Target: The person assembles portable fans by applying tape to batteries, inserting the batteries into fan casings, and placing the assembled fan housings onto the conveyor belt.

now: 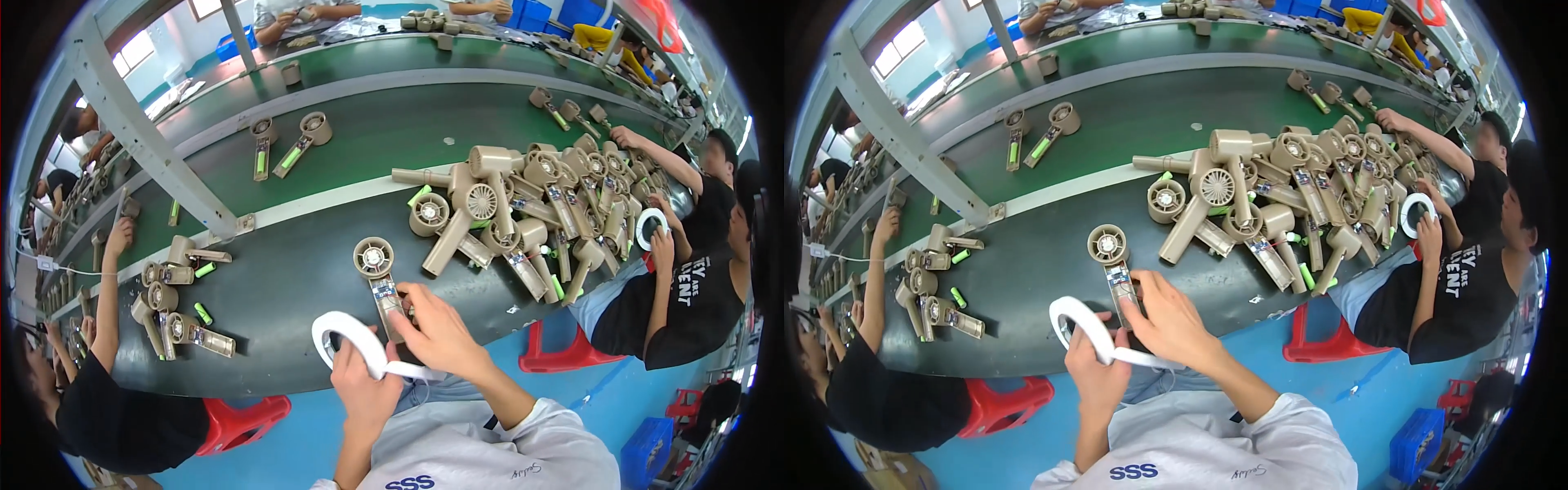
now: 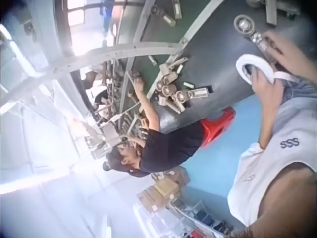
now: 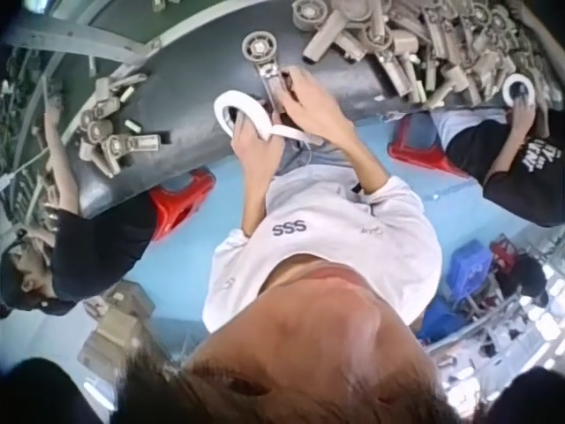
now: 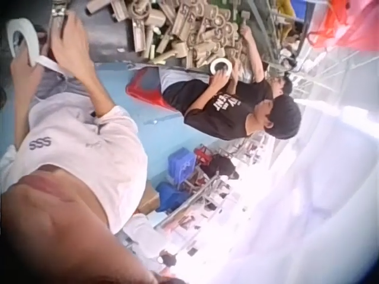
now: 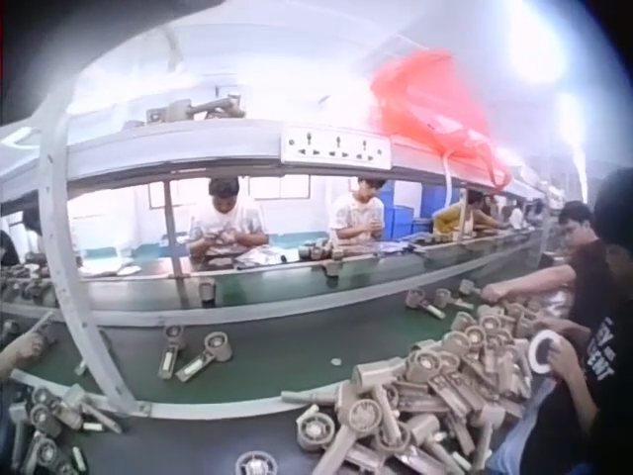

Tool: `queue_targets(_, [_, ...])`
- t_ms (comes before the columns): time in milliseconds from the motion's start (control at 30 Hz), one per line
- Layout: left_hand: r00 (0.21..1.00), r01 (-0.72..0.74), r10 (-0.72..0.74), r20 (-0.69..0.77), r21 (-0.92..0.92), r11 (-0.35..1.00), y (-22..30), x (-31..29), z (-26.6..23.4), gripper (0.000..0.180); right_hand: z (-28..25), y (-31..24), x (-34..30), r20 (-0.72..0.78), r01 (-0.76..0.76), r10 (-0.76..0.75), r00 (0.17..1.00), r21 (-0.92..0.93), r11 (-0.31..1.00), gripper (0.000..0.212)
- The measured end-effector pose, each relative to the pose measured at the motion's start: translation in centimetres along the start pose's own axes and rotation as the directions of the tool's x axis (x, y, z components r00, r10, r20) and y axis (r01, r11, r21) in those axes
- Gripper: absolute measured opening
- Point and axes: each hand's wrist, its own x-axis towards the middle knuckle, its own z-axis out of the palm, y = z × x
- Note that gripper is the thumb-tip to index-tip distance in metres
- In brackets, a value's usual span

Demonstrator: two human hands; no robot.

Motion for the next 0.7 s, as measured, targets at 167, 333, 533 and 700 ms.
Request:
queue_targets(167, [0.994,-0.109,0.107,0.022,0.176,0.978,0.1,1.3,1.6,0.024,-2.7,1.0,-2.1,0.194,-0.026,0.015,0.981,0.059,0.998,0.034])
queue_targets(333, [0.982,-0.121,0.097,0.159,0.148,0.982,-0.5,1.4,2.3,0.030,-5.1,3.0,-2.7,0.501,-0.555,0.271,0.822,0.596,0.580,0.026])
queue_targets(533, [0.995,0.104,-0.101,0.026,-0.262,0.960,1.1,0.3,1.0,0.035,-4.5,3.1,-2.6,0.512,-0.580,0.273,0.814,0.697,0.422,0.017])
queue_targets(700, [0.970,0.224,-0.156,0.186,-0.440,0.870,1.5,-0.1,0.9,0.037,-2.0,2.1,-3.5,0.404,-0.478,0.259,0.877,0.780,0.403,0.008])
